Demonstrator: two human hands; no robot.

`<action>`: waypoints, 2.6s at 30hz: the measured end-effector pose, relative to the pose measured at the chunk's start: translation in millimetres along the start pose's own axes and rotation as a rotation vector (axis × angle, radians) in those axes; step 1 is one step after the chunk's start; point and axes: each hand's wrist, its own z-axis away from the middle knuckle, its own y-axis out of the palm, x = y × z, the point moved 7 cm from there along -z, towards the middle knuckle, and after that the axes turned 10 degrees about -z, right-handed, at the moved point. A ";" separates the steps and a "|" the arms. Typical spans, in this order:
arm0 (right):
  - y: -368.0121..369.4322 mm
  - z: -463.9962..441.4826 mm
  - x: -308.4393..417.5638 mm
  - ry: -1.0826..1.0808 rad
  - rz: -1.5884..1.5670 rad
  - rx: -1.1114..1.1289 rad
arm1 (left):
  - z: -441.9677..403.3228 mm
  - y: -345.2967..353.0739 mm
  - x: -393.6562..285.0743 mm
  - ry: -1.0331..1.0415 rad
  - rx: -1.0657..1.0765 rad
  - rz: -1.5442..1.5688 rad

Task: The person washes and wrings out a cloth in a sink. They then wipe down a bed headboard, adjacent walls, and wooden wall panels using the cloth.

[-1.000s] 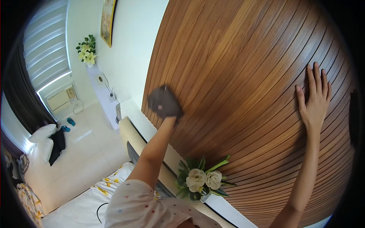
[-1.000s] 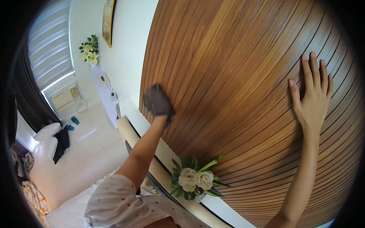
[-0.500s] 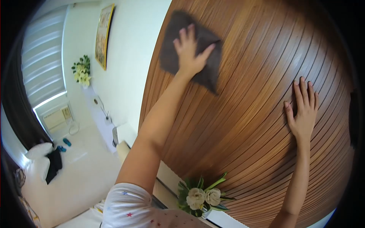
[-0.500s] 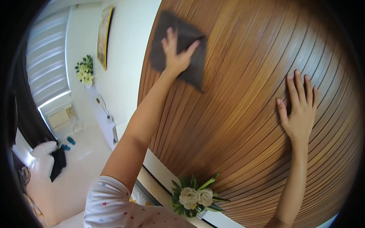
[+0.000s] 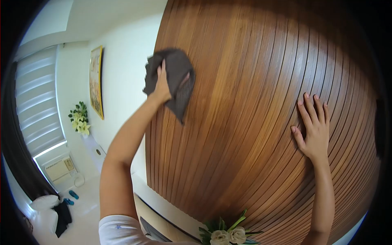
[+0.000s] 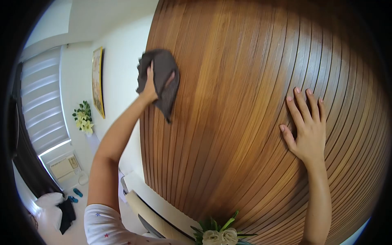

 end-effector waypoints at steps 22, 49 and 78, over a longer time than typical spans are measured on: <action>-3.4 0.4 0.3 0.034 -0.015 0.016 | -203.4 -44.4 -287.6 0.634 -0.329 0.230; 22.6 16.0 -19.5 0.040 -0.157 -0.027 | -246.7 -71.7 -318.6 0.924 -0.484 -0.269; -73.0 209.9 -221.5 0.354 0.047 -0.147 | -223.9 -33.9 -430.0 0.385 -0.184 0.077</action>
